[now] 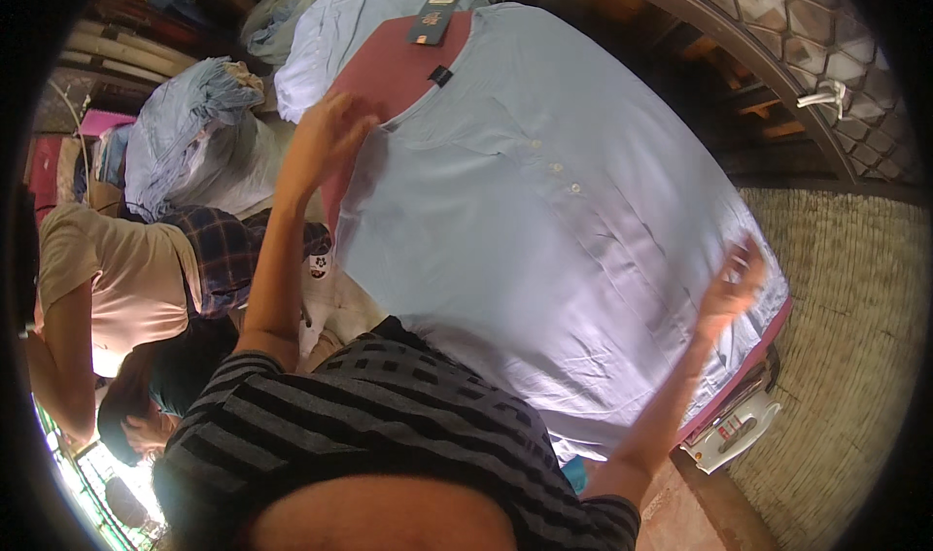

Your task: The person irons a light blue button-down shirt on an ironing board, using an iron to smooth the collar and front panels.

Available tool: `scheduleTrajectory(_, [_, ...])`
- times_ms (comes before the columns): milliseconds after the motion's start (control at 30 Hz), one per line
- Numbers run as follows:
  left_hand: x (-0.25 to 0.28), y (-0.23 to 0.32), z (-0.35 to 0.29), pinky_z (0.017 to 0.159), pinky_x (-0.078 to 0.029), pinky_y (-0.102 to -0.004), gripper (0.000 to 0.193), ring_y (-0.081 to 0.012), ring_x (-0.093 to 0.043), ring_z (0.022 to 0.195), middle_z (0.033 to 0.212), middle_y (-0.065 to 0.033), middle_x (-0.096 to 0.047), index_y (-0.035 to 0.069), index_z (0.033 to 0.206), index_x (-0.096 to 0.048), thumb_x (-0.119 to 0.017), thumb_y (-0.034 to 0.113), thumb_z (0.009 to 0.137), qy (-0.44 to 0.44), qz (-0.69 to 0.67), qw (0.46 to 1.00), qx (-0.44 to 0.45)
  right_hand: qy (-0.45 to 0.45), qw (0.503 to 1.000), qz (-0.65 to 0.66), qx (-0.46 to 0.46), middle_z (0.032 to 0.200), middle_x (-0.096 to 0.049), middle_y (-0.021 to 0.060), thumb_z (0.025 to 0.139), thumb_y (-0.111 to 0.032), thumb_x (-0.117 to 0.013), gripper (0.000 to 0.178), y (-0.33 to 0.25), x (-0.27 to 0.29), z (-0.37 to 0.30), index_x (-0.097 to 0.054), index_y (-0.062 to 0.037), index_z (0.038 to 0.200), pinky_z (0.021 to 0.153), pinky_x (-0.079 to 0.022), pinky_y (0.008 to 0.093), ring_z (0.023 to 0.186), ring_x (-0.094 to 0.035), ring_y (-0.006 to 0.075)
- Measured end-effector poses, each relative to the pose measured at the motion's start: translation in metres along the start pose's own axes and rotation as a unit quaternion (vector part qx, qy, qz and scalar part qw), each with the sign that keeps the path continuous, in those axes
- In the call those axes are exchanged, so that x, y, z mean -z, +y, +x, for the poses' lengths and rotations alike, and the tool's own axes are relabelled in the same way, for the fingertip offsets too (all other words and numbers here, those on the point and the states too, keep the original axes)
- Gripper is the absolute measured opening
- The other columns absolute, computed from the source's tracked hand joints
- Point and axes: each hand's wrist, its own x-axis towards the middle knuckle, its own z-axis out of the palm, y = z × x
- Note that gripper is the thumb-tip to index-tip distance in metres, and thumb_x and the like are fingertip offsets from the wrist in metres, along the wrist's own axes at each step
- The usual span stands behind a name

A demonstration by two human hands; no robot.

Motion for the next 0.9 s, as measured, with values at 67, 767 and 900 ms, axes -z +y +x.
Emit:
scheduleTrajectory(67, [0.002,-0.009,-0.025,0.077,-0.049,-0.0414,0.021,-0.0331,-0.061,0.086,0.090,-0.0148,-0.063,0.002,0.097,-0.068,-0.073,0.018,0.085,0.007,-0.008,0.998,0.063,-0.157,0.976,0.137,-0.070,0.111,-0.067,0.0086,0.092,-0.002,-0.064,0.023,-0.125,-0.039,-0.016,-0.065,-0.0050,0.115,0.078,-0.055,0.0305,0.097,-0.065,0.0179])
scheduleTrajectory(767, [-0.025,0.017,-0.057,0.084,-0.048,-0.0426,0.028,-0.0329,-0.062,0.100,0.111,-0.0163,-0.064,0.004,0.112,-0.060,-0.069,0.004,0.085,0.162,0.135,0.977,-0.034,-0.311,0.895,0.297,0.120,0.105,-0.065,0.0183,0.090,-0.002,-0.057,0.020,-0.344,-0.209,-0.010,-0.060,-0.0033,0.111,0.078,-0.052,0.0468,0.094,-0.065,0.0391])
scheduleTrajectory(900, [-0.054,0.046,-0.038,0.088,-0.046,-0.0415,0.023,-0.0324,-0.058,0.104,0.112,-0.0126,-0.063,0.004,0.107,-0.065,-0.068,0.005,0.085,0.071,-0.080,0.984,-0.141,-0.204,0.941,0.242,0.122,0.098,-0.067,0.0158,0.091,-0.001,-0.059,0.010,-0.284,-0.160,0.034,-0.065,0.0003,0.099,0.074,-0.053,0.0389,0.087,-0.067,0.0340])
